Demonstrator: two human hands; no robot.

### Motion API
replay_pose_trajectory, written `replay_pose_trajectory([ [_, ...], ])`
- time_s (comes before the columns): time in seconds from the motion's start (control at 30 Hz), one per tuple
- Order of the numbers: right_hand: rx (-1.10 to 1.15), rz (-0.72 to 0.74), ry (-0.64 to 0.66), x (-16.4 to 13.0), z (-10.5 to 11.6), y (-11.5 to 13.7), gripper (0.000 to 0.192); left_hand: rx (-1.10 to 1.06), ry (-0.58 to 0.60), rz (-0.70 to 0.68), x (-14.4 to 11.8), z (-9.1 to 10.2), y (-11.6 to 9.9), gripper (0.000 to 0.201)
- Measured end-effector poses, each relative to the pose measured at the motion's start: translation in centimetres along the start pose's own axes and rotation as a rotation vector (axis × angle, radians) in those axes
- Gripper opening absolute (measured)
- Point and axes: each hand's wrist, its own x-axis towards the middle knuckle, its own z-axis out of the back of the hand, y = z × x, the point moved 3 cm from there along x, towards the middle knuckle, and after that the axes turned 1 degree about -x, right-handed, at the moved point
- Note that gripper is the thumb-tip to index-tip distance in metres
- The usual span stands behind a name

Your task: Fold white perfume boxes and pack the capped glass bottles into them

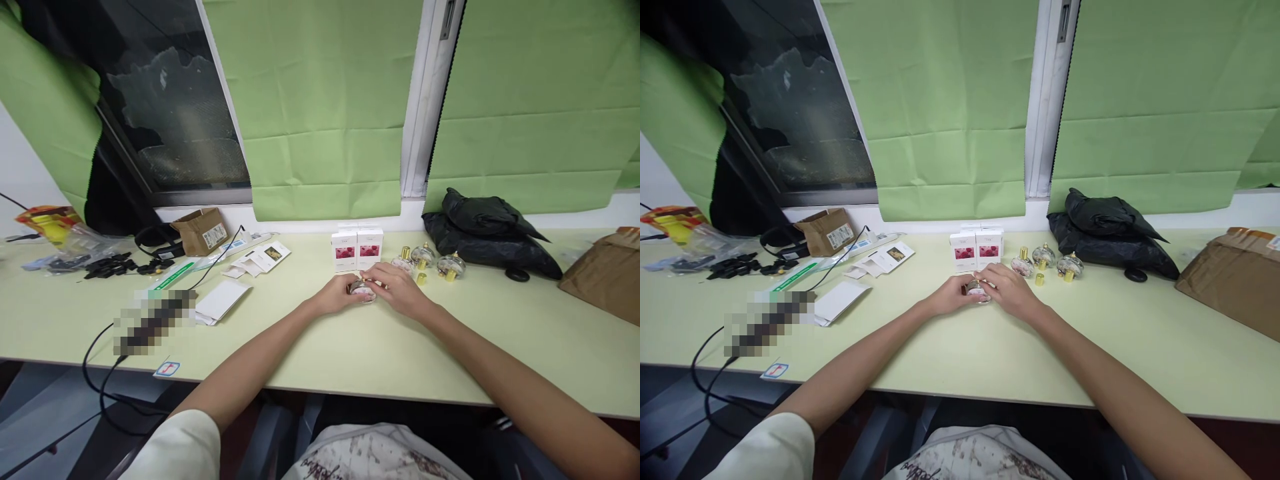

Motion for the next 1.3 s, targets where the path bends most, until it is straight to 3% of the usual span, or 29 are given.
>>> replay_pose_trajectory([
  [0.5, 0.285, -0.185, -0.056, 0.27, -0.29, -0.38, 0.019, 0.035, 0.018, -0.019, 0.12, -0.17, 0.12, 0.055],
  [0.73, 0.122, -0.052, -0.06, 0.22, -0.16, -0.03, 0.018, 0.035, 0.039, -0.046, 0.28, -0.2, 0.25, 0.056],
  [0.97, 0.202, -0.182, -0.051, 0.4, -0.35, -0.52, 0.018, 0.043, 0.032, -0.029, 0.43, -0.23, 0.55, 0.058],
  [1.17, 0.005, -0.041, 0.007, 0.58, -0.1, -0.17, 0.019, 0.036, 0.026, -0.04, 0.36, -0.23, 0.47, 0.058],
  [1.3, 0.015, -0.063, -0.011, 0.52, -0.06, -0.14, 0.02, 0.04, 0.022, -0.036, 0.37, -0.22, 0.45, 0.057],
])
